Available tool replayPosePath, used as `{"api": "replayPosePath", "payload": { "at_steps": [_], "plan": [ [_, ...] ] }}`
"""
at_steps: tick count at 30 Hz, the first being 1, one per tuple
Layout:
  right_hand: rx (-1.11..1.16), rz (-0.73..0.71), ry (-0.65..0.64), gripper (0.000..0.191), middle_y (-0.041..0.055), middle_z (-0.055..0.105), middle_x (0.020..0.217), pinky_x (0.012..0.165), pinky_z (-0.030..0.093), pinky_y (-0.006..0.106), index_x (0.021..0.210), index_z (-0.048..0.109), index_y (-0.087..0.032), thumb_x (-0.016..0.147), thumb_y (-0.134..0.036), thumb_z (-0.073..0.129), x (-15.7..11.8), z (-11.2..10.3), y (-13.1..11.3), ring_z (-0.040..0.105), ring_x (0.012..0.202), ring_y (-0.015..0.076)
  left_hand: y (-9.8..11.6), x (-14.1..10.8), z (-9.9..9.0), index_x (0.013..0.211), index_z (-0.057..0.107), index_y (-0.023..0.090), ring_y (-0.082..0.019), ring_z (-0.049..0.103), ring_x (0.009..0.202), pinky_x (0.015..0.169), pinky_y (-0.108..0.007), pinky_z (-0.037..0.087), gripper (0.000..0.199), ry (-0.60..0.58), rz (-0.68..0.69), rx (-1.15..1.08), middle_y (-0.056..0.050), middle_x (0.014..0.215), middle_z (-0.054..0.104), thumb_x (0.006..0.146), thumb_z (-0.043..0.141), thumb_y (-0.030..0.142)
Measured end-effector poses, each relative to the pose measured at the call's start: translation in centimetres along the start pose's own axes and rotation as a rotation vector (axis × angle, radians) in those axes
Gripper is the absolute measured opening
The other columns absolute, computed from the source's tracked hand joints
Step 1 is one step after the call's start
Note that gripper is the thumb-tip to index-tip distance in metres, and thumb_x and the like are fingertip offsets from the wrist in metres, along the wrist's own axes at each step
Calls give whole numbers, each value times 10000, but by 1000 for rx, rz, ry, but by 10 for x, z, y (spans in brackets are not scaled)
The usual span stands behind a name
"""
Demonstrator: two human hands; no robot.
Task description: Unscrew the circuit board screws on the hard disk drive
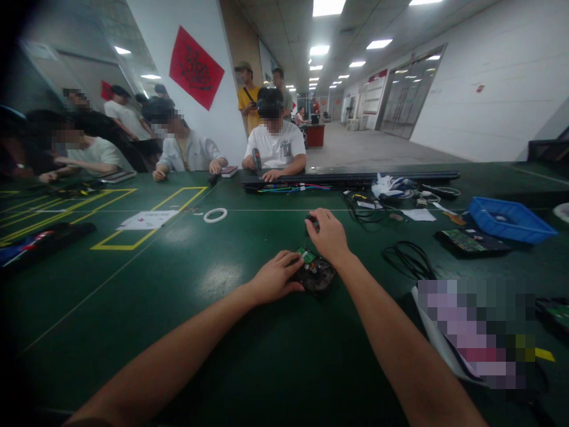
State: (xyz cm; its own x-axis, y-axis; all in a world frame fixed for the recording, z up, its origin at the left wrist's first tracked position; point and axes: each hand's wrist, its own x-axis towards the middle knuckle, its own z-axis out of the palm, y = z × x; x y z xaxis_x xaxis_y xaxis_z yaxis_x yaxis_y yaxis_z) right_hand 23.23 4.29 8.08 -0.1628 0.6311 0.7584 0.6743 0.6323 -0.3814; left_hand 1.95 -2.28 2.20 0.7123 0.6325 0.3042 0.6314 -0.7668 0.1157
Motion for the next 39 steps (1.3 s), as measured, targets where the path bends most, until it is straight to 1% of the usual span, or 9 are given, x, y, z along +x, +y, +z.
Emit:
{"api": "replayPosePath", "payload": {
  "at_steps": [3, 5, 9, 17, 22, 28, 33, 36, 39],
  "plan": [
    [11, 0, 14, 157, 117, 684, 1117, 795, 573, 411, 1064, 617, -216, 966, -336, 593, 0, 0, 0, 677, 871, 253, 0, 0, -1, 1493, 482, 146, -347, 436, 1367, 1130, -487, 448, 751, -3, 4, 0, -172, 1457, 522, 955, 562, 663],
    [-4, -5, 23, 146, 113, 685, 1097, 812, 568, 418, 1043, 614, -219, 961, -340, 604, 0, -1, 0, 672, 912, 266, 0, 0, -1, 1496, 480, 142, -348, 433, 1368, 1135, -488, 443, 755, -5, 4, 4, -173, 1460, 520, 957, 557, 665],
    [-55, -9, 26, 132, 112, 663, 1048, 812, 557, 428, 1006, 606, -223, 952, -343, 613, 0, -3, -1, 657, 902, 273, 0, 0, 0, 1496, 484, 137, -356, 432, 1366, 1136, -492, 443, 763, -11, 1, 11, -172, 1459, 522, 955, 553, 671],
    [-18, -16, 3, 120, 116, 665, 1115, 790, 559, 394, 1051, 582, -226, 936, -261, 576, 1, -2, -1, 657, 913, 257, -1, 0, 0, 1488, 488, 134, -355, 429, 1369, 1128, -504, 453, 763, 0, 4, -6, -182, 1454, 527, 950, 563, 670],
    [-59, -8, -14, 119, 97, 664, 1028, 784, 540, 392, 1026, 586, -234, 940, -317, 597, 2, -4, -3, 650, 876, 258, -1, 0, 1, 1485, 494, 167, -355, 433, 1375, 1122, -511, 461, 739, 8, 3, -15, -168, 1449, 531, 948, 567, 670],
    [-71, -32, -21, 101, 105, 652, 1029, 856, 527, 408, 1028, 582, -226, 947, -283, 562, 2, -6, -7, 643, 925, 264, -1, 0, 2, 1481, 499, 156, -359, 426, 1382, 1123, -506, 460, 746, 7, 5, -11, -173, 1447, 529, 948, 564, 673],
    [-7, 8, -35, 164, 102, 680, 1063, 806, 542, 391, 1068, 572, -223, 905, -242, 570, 2, -3, -2, 662, 885, 250, -1, 0, 2, 1481, 499, 166, -355, 429, 1380, 1124, -512, 456, 739, 6, -2, -14, -172, 1454, 525, 943, 581, 666],
    [-10, 35, -41, 151, 87, 680, 1003, 775, 544, 383, 1048, 565, -229, 905, -272, 591, 2, -2, -1, 660, 830, 241, -2, 0, 2, 1482, 495, 146, -358, 425, 1381, 1127, -510, 453, 752, 2, 2, -13, -183, 1453, 525, 944, 579, 665],
    [-37, 27, -40, 148, 84, 664, 972, 777, 542, 391, 1035, 564, -235, 914, -310, 601, 2, -4, -3, 654, 854, 251, -2, 0, 1, 1483, 497, 151, -363, 420, 1386, 1128, -515, 451, 750, 1, 4, -12, -179, 1453, 525, 942, 583, 664]
  ]
}}
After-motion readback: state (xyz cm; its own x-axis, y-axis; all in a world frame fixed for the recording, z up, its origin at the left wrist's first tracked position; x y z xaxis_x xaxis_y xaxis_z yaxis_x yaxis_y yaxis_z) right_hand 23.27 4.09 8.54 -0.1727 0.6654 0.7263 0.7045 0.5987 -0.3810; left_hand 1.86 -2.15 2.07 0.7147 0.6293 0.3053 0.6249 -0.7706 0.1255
